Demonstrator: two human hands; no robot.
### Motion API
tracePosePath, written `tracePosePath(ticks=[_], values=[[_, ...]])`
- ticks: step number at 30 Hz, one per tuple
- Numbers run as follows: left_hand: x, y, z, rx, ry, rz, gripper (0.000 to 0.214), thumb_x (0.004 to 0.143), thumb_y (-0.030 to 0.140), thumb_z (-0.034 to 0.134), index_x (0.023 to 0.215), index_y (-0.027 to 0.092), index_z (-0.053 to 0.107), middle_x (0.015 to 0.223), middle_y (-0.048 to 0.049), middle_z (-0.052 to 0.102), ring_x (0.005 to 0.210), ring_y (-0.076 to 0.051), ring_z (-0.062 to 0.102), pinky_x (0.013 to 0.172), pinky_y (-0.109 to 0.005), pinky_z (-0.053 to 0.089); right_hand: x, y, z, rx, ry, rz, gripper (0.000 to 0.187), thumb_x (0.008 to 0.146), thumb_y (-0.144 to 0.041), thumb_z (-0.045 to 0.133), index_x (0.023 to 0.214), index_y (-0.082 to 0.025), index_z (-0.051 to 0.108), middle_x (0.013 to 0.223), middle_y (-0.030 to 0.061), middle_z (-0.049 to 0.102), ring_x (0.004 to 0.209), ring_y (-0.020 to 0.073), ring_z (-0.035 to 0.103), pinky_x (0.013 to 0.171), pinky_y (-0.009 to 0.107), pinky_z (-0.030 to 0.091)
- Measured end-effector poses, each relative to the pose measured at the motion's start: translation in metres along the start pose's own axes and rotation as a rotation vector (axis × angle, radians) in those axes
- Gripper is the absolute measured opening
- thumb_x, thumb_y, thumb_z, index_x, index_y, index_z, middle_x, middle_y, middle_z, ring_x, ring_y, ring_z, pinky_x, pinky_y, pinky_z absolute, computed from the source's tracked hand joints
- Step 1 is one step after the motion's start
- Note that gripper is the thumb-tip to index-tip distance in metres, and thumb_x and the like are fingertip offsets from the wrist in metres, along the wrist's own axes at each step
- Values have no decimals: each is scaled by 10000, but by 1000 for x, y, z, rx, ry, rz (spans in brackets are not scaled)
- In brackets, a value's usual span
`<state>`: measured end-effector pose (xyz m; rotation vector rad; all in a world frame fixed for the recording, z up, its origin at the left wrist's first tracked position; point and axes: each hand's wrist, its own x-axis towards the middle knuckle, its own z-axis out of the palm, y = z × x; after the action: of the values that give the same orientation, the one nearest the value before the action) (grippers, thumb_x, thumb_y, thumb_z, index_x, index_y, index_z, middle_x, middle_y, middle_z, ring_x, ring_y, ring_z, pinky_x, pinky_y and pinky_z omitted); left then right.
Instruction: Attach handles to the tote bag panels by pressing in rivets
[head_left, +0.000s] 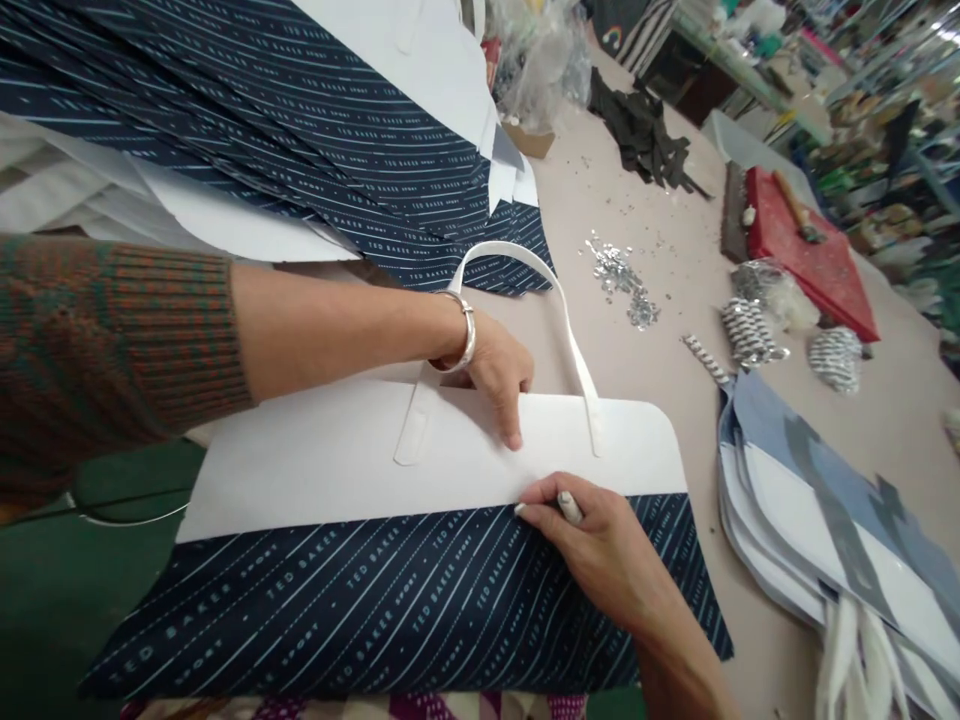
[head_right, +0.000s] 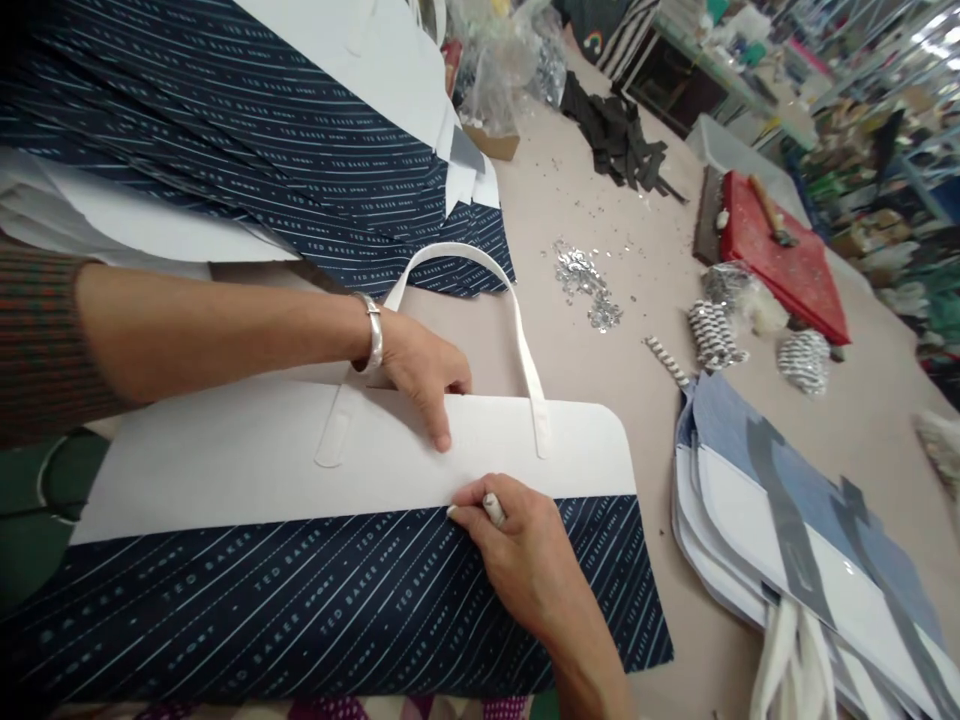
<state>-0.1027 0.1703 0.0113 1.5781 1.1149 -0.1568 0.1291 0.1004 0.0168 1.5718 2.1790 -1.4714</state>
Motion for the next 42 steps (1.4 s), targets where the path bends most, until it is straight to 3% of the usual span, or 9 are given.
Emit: tracePosePath(ticks=[3, 6, 10, 15, 30, 42], values=[[3, -2, 8, -262, -302, -5, 281, 629, 422, 771, 798, 204, 715, 789, -49, 743, 746, -246, 666, 659, -339, 545, -2, 2, 1, -6, 15, -26, 118, 839, -319, 645, 796, -229, 707, 743, -34, 683, 693, 142, 582, 651, 252, 431], [7, -5, 15, -456, -418, -10, 232, 652, 314, 744, 856, 206, 718, 752, -36, 740, 760, -245, 684, 705, -354, 573, -2, 3, 4, -30, 38, -48, 104, 849, -302, 640, 813, -234, 709, 753, -33, 690, 699, 144, 588, 667, 256, 431], [9, -10, 18, -502, -400, -61, 254, 712, 294, 694, 935, 175, 718, 758, -57, 741, 750, -243, 694, 709, -359, 579, -3, 6, 9, -60, 76, -90, 76, 864, -270, 631, 831, -246, 696, 794, -34, 697, 728, 145, 601, 701, 265, 428], [10, -14, 20, -566, -331, -97, 301, 663, 285, 736, 933, 154, 710, 811, -77, 752, 775, -256, 703, 694, -350, 584, -6, 11, 17, -111, 119, -173, 75, 890, -233, 593, 863, -240, 663, 850, -13, 688, 795, 160, 626, 745, 279, 437], [9, -17, 27, -721, -397, -105, 275, 679, 230, 722, 942, 149, 719, 796, -62, 751, 777, -244, 705, 734, -355, 593, -6, 18, 28, -295, 181, -220, 95, 952, -271, 484, 866, -248, 520, 797, 1, 624, 689, 181, 623, 633, 291, 401], [14, -23, 24, -725, -463, -68, 334, 697, 276, 709, 1009, 156, 712, 808, -66, 751, 811, -252, 706, 757, -374, 594, -2, 25, 24, -299, 219, -287, 130, 951, -297, 540, 835, -250, 506, 744, -24, 590, 628, 149, 607, 578, 261, 410]])
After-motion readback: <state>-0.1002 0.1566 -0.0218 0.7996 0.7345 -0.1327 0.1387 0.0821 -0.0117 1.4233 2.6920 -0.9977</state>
